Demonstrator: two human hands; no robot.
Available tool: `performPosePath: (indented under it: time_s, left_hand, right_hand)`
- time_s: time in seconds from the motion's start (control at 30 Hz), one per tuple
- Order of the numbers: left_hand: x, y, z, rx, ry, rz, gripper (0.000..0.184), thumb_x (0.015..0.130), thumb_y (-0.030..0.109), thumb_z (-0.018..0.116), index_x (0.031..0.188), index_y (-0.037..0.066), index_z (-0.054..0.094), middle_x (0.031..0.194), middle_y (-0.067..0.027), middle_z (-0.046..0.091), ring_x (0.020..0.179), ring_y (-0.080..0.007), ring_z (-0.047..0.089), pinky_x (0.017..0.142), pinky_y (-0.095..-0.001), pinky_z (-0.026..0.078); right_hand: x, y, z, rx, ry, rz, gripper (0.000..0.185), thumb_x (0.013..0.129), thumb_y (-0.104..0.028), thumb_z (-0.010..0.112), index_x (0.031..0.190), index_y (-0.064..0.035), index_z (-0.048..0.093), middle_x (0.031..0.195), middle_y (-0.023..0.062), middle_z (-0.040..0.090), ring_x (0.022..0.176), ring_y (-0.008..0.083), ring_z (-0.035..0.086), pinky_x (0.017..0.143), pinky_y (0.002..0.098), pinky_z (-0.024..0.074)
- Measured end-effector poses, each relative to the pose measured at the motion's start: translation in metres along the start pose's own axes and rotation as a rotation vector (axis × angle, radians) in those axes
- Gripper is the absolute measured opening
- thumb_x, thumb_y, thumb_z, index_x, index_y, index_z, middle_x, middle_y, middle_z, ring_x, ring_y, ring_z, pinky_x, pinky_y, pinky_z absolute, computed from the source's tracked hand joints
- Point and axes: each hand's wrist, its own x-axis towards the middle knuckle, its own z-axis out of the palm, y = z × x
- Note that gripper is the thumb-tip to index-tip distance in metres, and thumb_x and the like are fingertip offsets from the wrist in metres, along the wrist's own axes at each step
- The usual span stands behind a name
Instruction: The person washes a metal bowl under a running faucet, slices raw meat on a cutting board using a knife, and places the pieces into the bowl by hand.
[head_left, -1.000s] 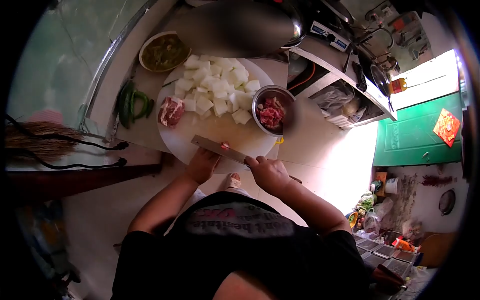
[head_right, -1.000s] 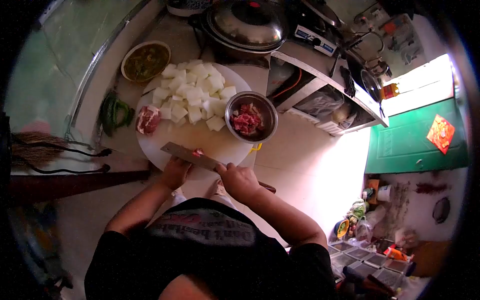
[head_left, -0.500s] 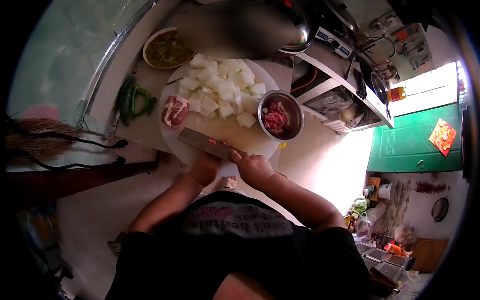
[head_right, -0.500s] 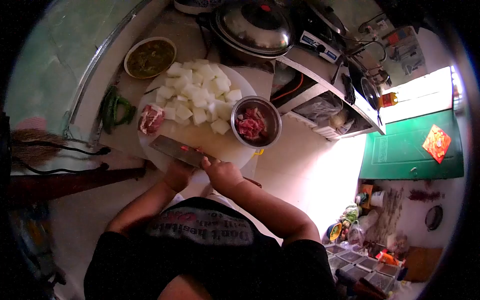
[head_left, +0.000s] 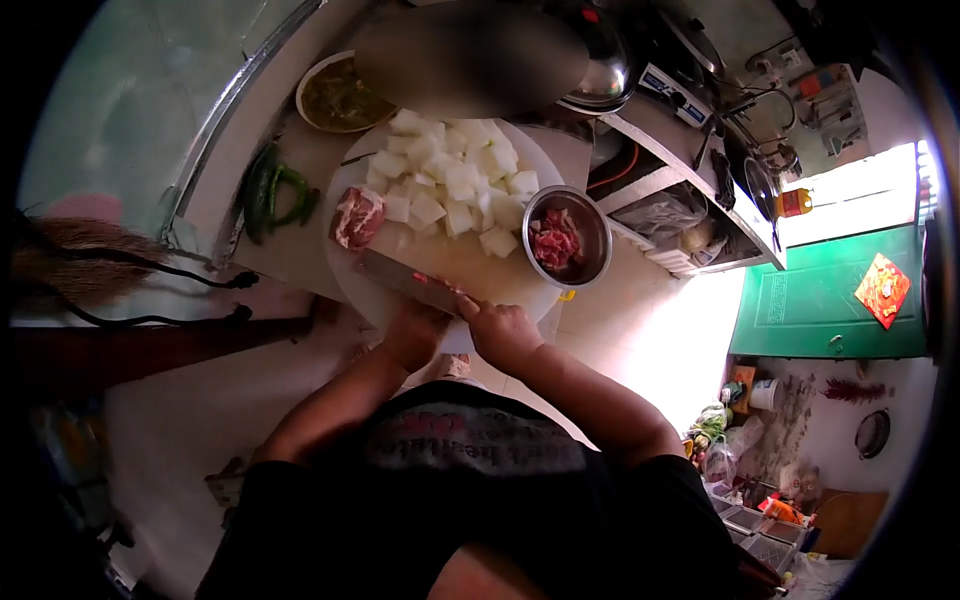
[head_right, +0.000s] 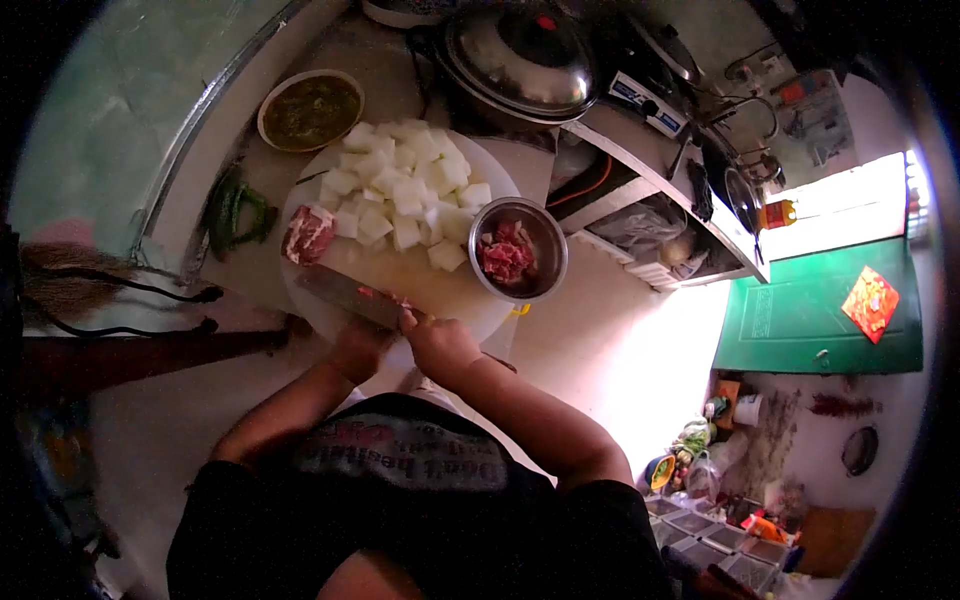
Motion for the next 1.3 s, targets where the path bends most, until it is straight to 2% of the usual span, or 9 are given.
performPosePath:
  time_s: [0.1, 0.2, 0.3, 0.5, 0.73, 0.8, 1.0, 1.13, 1.3]
  left_hand:
    - [0.002, -0.001, -0.003, -0.038, -0.007, 0.005, 0.037, 0.075, 0.01, 0.048, 0.111, 0.004, 0.054, 0.115, -0.0116, 0.051, 0.11, -0.0303, 0.045, 0.097, -0.0445, 0.031]
    - [-0.001, -0.002, 0.001, -0.12, -0.016, -0.003, 0.035, 0.075, 0.01, 0.048, 0.109, 0.004, 0.055, 0.113, -0.0115, 0.051, 0.11, -0.0304, 0.045, 0.098, -0.0441, 0.031]
    - [-0.002, -0.001, 0.002, -0.1, 0.009, 0.006, 0.035, 0.075, 0.01, 0.048, 0.109, 0.004, 0.055, 0.112, -0.0116, 0.051, 0.11, -0.0304, 0.045, 0.098, -0.0436, 0.031]
    - [-0.002, 0.002, -0.002, 0.052, 0.008, 0.002, 0.036, 0.074, 0.012, 0.049, 0.109, 0.003, 0.055, 0.111, -0.0131, 0.052, 0.107, -0.0305, 0.047, 0.094, -0.0404, 0.037]
    - [-0.006, 0.001, 0.002, -0.003, 0.066, 0.004, 0.035, 0.073, 0.011, 0.049, 0.106, 0.002, 0.056, 0.105, -0.0134, 0.054, 0.101, -0.0294, 0.05, 0.09, -0.0383, 0.04]
    - [-0.006, 0.002, 0.004, -0.011, 0.044, -0.018, 0.035, 0.073, 0.011, 0.049, 0.107, 0.002, 0.056, 0.106, -0.0133, 0.054, 0.101, -0.0294, 0.049, 0.09, -0.0383, 0.04]
    - [-0.004, 0.001, 0.0, 0.076, 0.043, 0.005, 0.038, 0.071, 0.012, 0.053, 0.108, 0.002, 0.055, 0.107, -0.013, 0.054, 0.101, -0.0295, 0.049, 0.089, -0.0378, 0.04]
    - [-0.003, -0.001, -0.002, -0.007, 0.035, -0.008, 0.04, 0.07, 0.011, 0.055, 0.108, 0.001, 0.054, 0.108, -0.0134, 0.053, 0.101, -0.0297, 0.049, 0.088, -0.038, 0.041]
    - [-0.01, 0.0, 0.0, -0.039, 0.051, -0.015, 0.038, 0.068, 0.01, 0.057, 0.105, 0.001, 0.054, 0.108, -0.0139, 0.053, 0.1, -0.0293, 0.05, 0.088, -0.0378, 0.041]
  right_hand:
    - [-0.007, 0.007, -0.012, 0.043, 0.033, -0.021, 0.043, 0.075, -0.009, 0.047, 0.117, -0.0036, 0.043, 0.071, 0.0142, 0.059, 0.064, 0.0282, 0.061, 0.052, 0.0393, 0.0471]
    - [-0.034, 0.006, -0.026, 0.093, -0.045, 0.035, 0.04, 0.076, -0.008, 0.046, 0.116, -0.0066, 0.046, 0.069, 0.012, 0.059, 0.06, 0.0286, 0.06, 0.054, 0.0397, 0.0471]
    - [-0.038, 0.008, -0.023, 0.032, -0.174, 0.066, 0.041, 0.076, -0.01, 0.047, 0.116, -0.0025, 0.044, 0.069, 0.012, 0.059, 0.063, 0.0278, 0.061, 0.053, 0.0383, 0.0473]
    - [0.006, 0.0, 0.004, -0.052, 0.112, -0.032, 0.03, 0.078, -0.012, 0.044, 0.108, -0.0062, 0.05, 0.063, 0.0098, 0.058, 0.055, 0.0282, 0.059, 0.051, 0.0389, 0.0465]
    - [-0.026, 0.011, -0.02, 0.049, 0.055, -0.04, 0.026, 0.082, -0.015, 0.046, 0.107, -0.0057, 0.05, 0.063, 0.0117, 0.058, 0.055, 0.026, 0.059, 0.05, 0.0379, 0.0461]
    - [-0.032, 0.011, -0.024, 0.066, -0.074, 0.01, 0.029, 0.075, -0.009, 0.046, 0.103, -0.0038, 0.049, 0.065, 0.011, 0.059, 0.057, 0.0275, 0.06, 0.052, 0.0385, 0.0469]
    - [0.013, 0.0, -0.001, 0.013, -0.005, -0.007, 0.02, 0.079, -0.012, 0.046, 0.097, -0.0053, 0.05, 0.063, 0.014, 0.059, 0.057, 0.0302, 0.059, 0.053, 0.0403, 0.0471]
    - [0.009, 0.009, -0.006, 0.143, 0.064, 0.014, 0.024, 0.082, -0.017, 0.047, 0.103, -0.0055, 0.051, 0.064, 0.0142, 0.059, 0.058, 0.0306, 0.059, 0.055, 0.0413, 0.0471]
    - [-0.016, 0.004, -0.032, 0.101, -0.062, 0.038, 0.024, 0.083, -0.019, 0.047, 0.102, -0.0067, 0.053, 0.066, 0.0146, 0.06, 0.061, 0.0309, 0.06, 0.057, 0.0424, 0.0466]
